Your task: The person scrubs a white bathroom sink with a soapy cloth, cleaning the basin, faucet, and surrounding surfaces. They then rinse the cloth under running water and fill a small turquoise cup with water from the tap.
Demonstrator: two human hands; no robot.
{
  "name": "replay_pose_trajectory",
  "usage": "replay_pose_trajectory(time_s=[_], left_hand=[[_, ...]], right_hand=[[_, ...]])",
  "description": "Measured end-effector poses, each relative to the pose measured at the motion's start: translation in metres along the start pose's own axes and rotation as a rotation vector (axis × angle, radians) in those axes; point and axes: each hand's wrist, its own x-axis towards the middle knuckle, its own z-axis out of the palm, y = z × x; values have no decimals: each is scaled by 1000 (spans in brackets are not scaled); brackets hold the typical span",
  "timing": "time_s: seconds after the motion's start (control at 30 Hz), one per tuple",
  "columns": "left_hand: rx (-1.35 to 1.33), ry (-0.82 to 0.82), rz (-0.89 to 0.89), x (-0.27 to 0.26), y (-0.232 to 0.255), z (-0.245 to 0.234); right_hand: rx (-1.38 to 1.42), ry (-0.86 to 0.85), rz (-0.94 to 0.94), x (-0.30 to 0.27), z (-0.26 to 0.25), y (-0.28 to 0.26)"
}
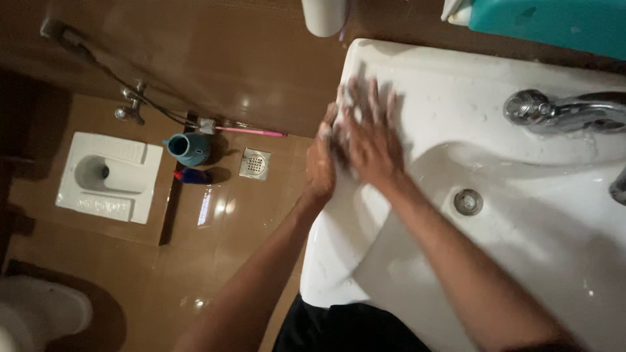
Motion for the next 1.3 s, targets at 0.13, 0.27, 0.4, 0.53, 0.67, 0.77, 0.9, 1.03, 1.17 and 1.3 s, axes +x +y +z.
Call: replay_pose_trajectory(time_s=[0.13, 0.27, 0.4, 0.53, 0.67, 0.77, 0.9, 1.03, 1.17, 1.3], left_hand=[[195, -15, -26, 37, -13, 13], [511, -83, 112, 77, -21, 22], [686, -114, 0, 99, -16, 39], [767, -106, 315, 86, -5, 34], [770, -74, 265, 56, 3, 31], [796, -65, 220, 30, 11, 28], [711, -29, 93, -5, 27, 24], [655, 2, 7, -15, 37, 27], [588, -4, -9, -12, 37, 24], [513, 18, -32, -21, 41, 19]], right_hand=[[136, 9, -160, 46, -10, 36], [142, -114, -152, 77, -24, 60], [237, -105, 4, 81, -24, 73], [255, -24, 200, 60, -10, 69], [-193, -70, 405, 28, 5, 74], [-83, 48, 814, 16, 20, 84], [-356, 529, 1081, 30, 49, 101], [-93, 270, 1031, 41, 72, 87], [48, 138, 738, 59, 59, 51], [153, -29, 310, 63, 25, 27]])
